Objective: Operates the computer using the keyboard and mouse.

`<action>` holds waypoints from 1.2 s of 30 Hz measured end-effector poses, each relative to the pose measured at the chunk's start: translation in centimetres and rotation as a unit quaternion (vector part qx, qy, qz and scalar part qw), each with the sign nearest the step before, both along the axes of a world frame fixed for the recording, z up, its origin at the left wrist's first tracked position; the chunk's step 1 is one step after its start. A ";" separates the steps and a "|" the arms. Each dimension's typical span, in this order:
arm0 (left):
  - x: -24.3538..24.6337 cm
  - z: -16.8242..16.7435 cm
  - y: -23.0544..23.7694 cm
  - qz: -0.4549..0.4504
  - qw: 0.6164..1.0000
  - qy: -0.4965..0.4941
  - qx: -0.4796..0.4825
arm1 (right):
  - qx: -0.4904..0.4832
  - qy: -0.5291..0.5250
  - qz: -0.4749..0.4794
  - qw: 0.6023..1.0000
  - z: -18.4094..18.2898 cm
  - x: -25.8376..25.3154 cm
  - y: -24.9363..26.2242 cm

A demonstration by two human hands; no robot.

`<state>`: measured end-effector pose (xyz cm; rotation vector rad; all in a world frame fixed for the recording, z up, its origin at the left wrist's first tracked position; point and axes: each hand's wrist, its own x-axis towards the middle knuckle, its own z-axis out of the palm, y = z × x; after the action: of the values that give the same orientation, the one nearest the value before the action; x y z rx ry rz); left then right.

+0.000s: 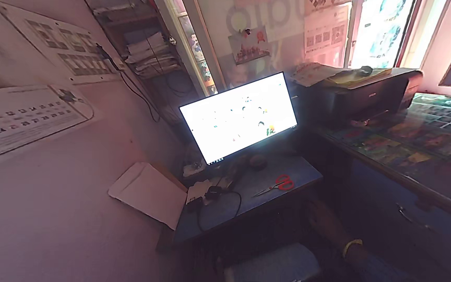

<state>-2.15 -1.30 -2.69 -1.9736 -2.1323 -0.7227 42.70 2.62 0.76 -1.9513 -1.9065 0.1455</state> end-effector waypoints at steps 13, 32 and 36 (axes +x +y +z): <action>-0.5 -0.6 0.5 -0.003 1.000 0.018 0.003 | -0.026 0.006 -0.004 1.000 0.3 0.0 -0.1; 0.4 1.0 -0.2 0.003 1.000 0.005 -0.013 | -0.009 0.002 -0.023 1.000 -0.3 0.0 0.3; 0.2 0.8 -0.1 0.000 1.000 0.004 -0.008 | -0.013 0.006 -0.021 1.000 -0.4 0.1 0.4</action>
<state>-1.96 -1.35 -1.85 -1.9807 -2.1422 -0.6988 42.76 3.05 0.38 -2.0022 -1.8643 0.1700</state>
